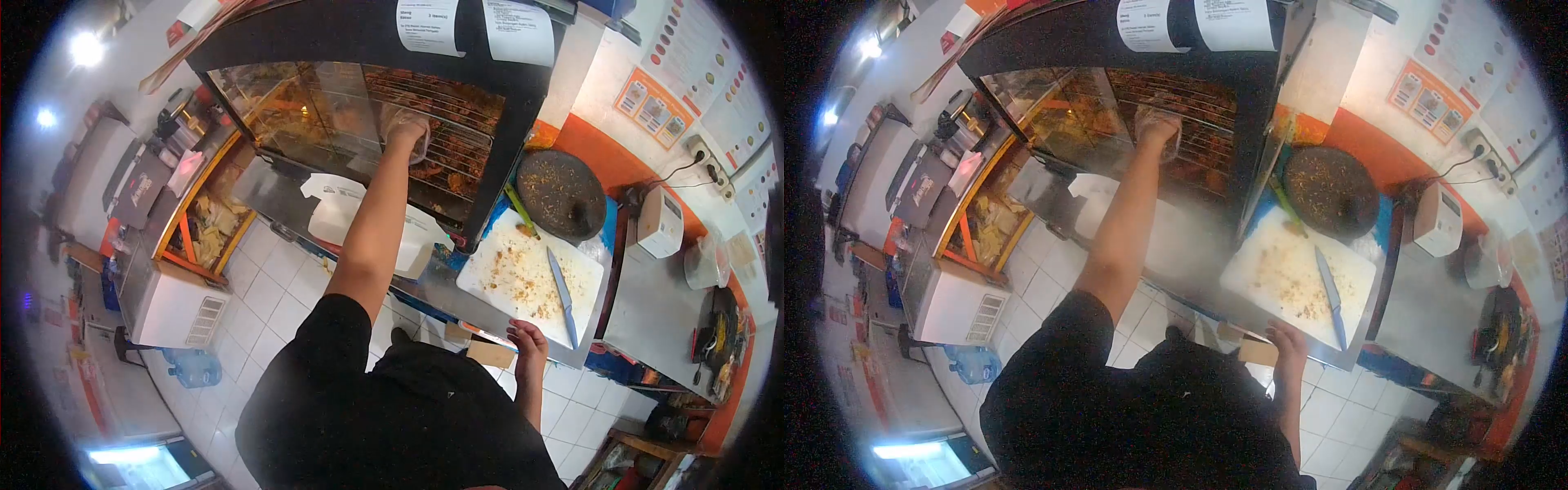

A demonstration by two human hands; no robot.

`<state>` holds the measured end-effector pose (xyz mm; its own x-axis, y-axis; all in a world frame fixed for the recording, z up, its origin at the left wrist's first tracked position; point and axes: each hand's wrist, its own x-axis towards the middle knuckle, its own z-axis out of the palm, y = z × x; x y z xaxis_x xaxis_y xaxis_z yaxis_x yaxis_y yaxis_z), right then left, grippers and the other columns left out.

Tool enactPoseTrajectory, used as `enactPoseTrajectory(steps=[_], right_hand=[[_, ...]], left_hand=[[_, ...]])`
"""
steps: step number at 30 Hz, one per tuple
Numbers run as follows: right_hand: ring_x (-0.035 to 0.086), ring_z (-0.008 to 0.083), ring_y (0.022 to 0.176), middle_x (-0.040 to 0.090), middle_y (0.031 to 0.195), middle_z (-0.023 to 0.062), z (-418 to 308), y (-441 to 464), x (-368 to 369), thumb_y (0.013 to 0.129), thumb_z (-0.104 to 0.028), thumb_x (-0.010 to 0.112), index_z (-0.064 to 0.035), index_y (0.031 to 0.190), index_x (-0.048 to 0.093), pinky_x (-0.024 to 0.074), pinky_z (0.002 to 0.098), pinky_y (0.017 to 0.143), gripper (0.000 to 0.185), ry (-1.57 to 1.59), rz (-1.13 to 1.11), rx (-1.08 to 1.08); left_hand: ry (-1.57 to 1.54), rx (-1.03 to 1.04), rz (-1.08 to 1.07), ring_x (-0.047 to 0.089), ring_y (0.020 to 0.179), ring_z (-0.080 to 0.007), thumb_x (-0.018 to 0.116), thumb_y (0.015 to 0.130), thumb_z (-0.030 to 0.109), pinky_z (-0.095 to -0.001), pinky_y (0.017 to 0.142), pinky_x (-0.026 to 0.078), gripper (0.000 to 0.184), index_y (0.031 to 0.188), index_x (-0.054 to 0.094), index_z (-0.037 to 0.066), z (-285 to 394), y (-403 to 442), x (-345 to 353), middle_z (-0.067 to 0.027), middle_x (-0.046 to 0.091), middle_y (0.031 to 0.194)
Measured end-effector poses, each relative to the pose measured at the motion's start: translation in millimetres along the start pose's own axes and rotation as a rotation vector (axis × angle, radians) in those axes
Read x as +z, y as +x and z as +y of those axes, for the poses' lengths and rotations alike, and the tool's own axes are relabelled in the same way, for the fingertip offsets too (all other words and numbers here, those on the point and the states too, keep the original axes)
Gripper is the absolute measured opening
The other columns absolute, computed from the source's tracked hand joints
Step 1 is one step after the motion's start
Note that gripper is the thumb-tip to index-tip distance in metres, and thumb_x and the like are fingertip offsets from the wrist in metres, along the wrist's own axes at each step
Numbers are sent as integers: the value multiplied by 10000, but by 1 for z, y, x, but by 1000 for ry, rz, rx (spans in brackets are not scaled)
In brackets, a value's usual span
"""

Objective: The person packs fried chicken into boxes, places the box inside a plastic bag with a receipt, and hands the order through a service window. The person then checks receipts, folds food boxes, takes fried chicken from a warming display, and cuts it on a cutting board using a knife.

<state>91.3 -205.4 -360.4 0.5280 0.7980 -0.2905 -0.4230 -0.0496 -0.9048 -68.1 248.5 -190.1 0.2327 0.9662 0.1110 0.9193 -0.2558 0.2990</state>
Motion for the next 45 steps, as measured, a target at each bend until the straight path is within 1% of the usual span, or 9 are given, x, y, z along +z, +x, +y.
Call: enactPoseTrajectory(steps=[9,18,23,26,28,29,34,39,45], right_hand=[[655,196,919,674,1083,140,8,1,11,882,-36,563,3,1021,652,525,310,817,170,-42,-6,51],[655,197,903,674,1082,137,6,3,26,879,-43,564,-2,1003,652,526,316,812,158,-75,-27,81],[653,196,893,681,1055,133,13,8,31,871,-39,561,3,997,653,525,317,800,162,-46,-36,137],[653,195,894,683,1046,130,23,17,32,869,-41,556,6,994,654,523,321,803,166,-120,-95,175],[652,194,891,684,1050,127,31,21,33,867,-42,555,6,998,656,518,323,809,172,-69,-121,182],[654,196,886,686,1048,126,20,18,46,863,-37,556,6,998,656,515,321,807,174,-99,-109,166],[662,215,878,687,1039,137,45,31,34,873,-22,542,30,1000,650,527,344,818,174,-98,-124,162],[666,220,864,692,1024,135,26,24,42,893,-22,539,21,982,653,536,352,829,151,-5,-102,226],[664,204,871,694,1013,127,32,37,27,910,-43,542,11,972,657,530,337,824,142,10,-134,159]], left_hand=[[-1306,-329,140,613,1015,-192,632,875,270,-321,860,481,401,1182,593,14,9,-90,-15,-96,625,1146],[-1655,-191,304,614,936,-166,625,879,143,-297,720,521,235,1087,640,35,-167,-159,77,-81,610,1126],[-1237,-624,412,624,925,-231,570,906,214,-333,791,507,309,1165,596,48,-256,-166,162,-132,610,1148],[-830,-262,213,632,911,-278,524,929,282,-376,837,501,384,1244,547,63,-264,-154,186,-163,603,1185],[360,234,97,525,1231,-288,471,930,194,-400,1040,399,401,1266,545,-11,-237,-170,181,-194,552,1315],[43,26,-38,479,1269,-311,461,936,230,-415,1072,357,423,1290,528,7,-230,-164,181,-202,520,1343],[-25,-205,5,492,1241,-328,495,928,385,-427,1093,333,485,1281,550,57,-217,-154,142,-180,555,1305],[-616,438,1145,626,888,-254,527,879,74,-353,787,506,176,980,645,-10,-80,-161,-80,-116,655,948],[-218,919,891,608,1049,-292,624,847,274,-394,942,444,323,1119,672,107,154,-129,-293,-124,666,1101]])
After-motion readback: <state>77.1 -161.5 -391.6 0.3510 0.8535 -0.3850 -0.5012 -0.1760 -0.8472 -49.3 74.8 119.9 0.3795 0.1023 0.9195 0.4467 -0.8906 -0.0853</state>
